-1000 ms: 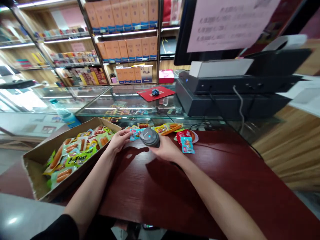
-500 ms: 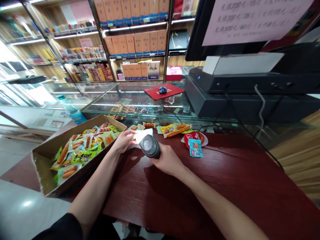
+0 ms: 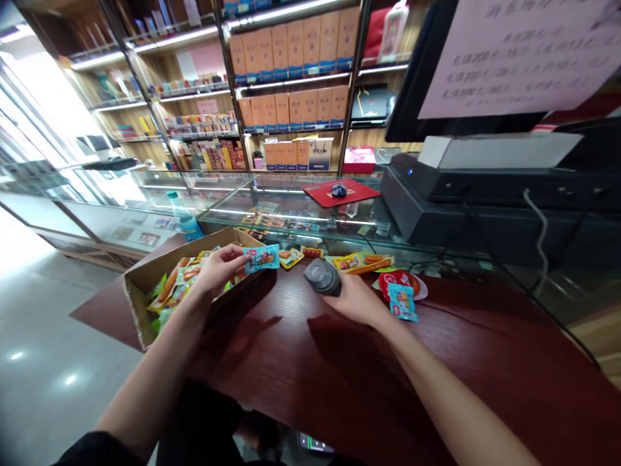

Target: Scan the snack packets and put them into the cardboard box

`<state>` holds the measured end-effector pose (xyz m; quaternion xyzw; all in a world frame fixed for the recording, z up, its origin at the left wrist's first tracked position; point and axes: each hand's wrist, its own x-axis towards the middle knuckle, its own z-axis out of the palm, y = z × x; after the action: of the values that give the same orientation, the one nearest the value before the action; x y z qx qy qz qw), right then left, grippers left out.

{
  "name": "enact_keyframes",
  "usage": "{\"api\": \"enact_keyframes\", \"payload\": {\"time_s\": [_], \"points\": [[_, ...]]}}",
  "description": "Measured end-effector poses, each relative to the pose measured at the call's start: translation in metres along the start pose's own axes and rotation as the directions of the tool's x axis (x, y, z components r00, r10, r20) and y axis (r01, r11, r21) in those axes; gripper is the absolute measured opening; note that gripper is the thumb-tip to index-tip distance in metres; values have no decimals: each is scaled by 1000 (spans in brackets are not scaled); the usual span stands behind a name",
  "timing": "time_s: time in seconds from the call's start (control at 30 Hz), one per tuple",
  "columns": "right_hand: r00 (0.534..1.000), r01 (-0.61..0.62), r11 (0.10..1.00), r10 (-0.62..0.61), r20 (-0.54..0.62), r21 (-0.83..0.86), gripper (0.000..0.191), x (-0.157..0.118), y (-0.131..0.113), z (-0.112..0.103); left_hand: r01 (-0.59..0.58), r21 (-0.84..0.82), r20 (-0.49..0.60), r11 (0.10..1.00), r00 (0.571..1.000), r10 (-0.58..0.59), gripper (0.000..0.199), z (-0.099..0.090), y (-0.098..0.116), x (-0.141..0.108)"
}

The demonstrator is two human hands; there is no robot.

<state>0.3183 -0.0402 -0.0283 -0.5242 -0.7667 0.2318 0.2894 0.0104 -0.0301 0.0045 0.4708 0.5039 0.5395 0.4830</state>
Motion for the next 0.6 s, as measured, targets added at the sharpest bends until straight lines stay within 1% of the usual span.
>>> {"api": "enact_keyframes", "payload": {"time_s": [0.1,0.17,0.23,0.3,0.37,0.43,0.47,0.53,0.6], "points": [[1000,20,997,-19,15,-70,37,8,-8,-9,-18,82,-98,996,995,26,39,-43,12,-9],[998,41,996,-38,42,-82,37,11,-13,-13,-28,100,-161,995,986,44,39,-70,16,-14],[995,73,995,-68,70,-70,36,14,-16,-13,-25,111,-207,993,977,48,40,-91,17,-18],[991,107,993,-102,89,-45,35,15,-20,-9,-13,110,-238,994,970,39,41,-106,14,-22],[986,133,991,-132,106,-5,35,15,-26,-2,-3,103,-251,995,968,29,43,-117,10,-25],[977,155,986,-161,143,52,34,13,-32,5,-20,129,-271,991,961,55,44,-124,6,-28],[971,162,983,-174,161,85,34,13,-35,8,-44,173,-293,984,952,94,44,-127,6,-30],[963,167,976,-192,190,141,34,11,-40,13,-113,294,-345,949,914,216,40,-128,8,-32],[961,162,974,-193,200,159,35,9,-42,13,-172,397,-354,902,877,324,34,-120,13,-34]]}}
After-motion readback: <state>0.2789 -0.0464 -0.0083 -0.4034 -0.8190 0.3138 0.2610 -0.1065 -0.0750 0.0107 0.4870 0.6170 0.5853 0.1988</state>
